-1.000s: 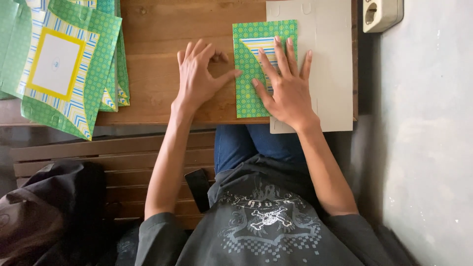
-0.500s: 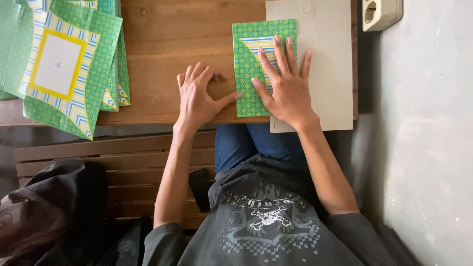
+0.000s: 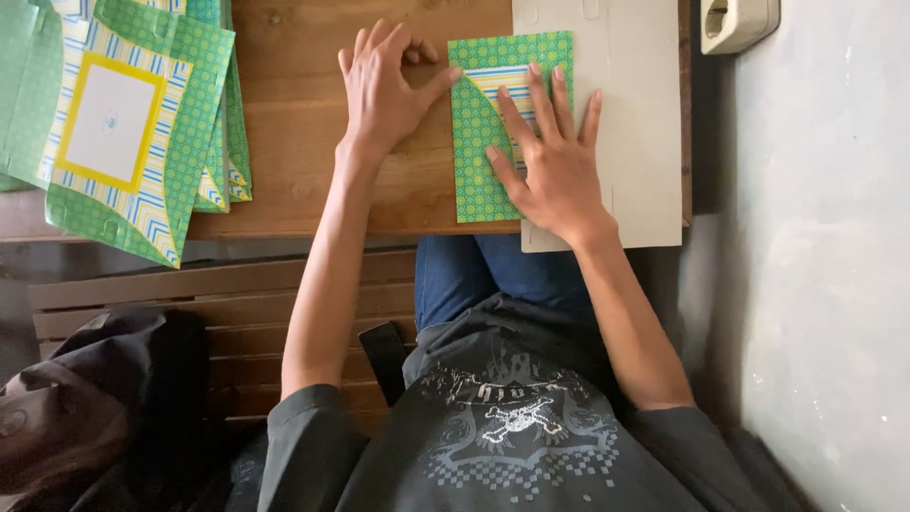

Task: Assembling a cardboard box and wrapping it with a decorative paper sleeve.

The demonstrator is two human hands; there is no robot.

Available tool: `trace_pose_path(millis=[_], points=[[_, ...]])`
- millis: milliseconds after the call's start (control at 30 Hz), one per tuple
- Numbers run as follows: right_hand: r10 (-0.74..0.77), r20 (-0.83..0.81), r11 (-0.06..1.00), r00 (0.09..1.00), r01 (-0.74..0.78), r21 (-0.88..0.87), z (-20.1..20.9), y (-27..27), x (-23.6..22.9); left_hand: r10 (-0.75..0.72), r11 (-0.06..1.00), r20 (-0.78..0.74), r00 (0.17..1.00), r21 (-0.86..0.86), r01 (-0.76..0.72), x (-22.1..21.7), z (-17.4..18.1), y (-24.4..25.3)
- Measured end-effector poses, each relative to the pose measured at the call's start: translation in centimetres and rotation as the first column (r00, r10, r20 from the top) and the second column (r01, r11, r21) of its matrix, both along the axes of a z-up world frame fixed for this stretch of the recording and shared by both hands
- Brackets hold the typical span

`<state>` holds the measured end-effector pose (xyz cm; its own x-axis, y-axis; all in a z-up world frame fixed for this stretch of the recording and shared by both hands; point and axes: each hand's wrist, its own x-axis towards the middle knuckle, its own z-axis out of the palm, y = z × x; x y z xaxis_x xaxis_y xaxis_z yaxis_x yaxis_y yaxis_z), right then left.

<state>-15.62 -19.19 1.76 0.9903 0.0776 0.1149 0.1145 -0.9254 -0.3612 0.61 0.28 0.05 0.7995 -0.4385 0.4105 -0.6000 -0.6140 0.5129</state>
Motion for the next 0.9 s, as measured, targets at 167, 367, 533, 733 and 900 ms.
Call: trace_pose_path(millis=[167,367,533,733,900], points=[[-0.001,-0.012,1.000,1.000,0.001,-0.005,0.1,0.2,0.0,-0.023,0.999,0.043,0.999,0.040,0.022,-1.9,0.8,0.7],[-0.005,-0.004,1.000,1.000,0.005,0.008,0.4,0.1,-0.1,-0.035,0.992,-0.032,0.999,0.121,0.039,-6.5,2.3,2.1],[0.012,0.005,1.000,1.000,-0.012,0.004,0.4,0.0,0.0,-0.027,0.990,-0.065,0.998,0.137,0.036,-10.3,3.2,3.1],[0.001,-0.013,1.000,1.000,-0.001,0.022,0.6,0.0,0.1,-0.016,0.995,-0.102,0.995,0.095,0.025,-10.4,3.2,3.0],[-0.004,0.003,1.000,1.000,0.004,0.026,0.2,0.1,0.0,0.010,0.998,-0.095,0.995,0.061,-0.004,-8.1,2.8,2.3]])
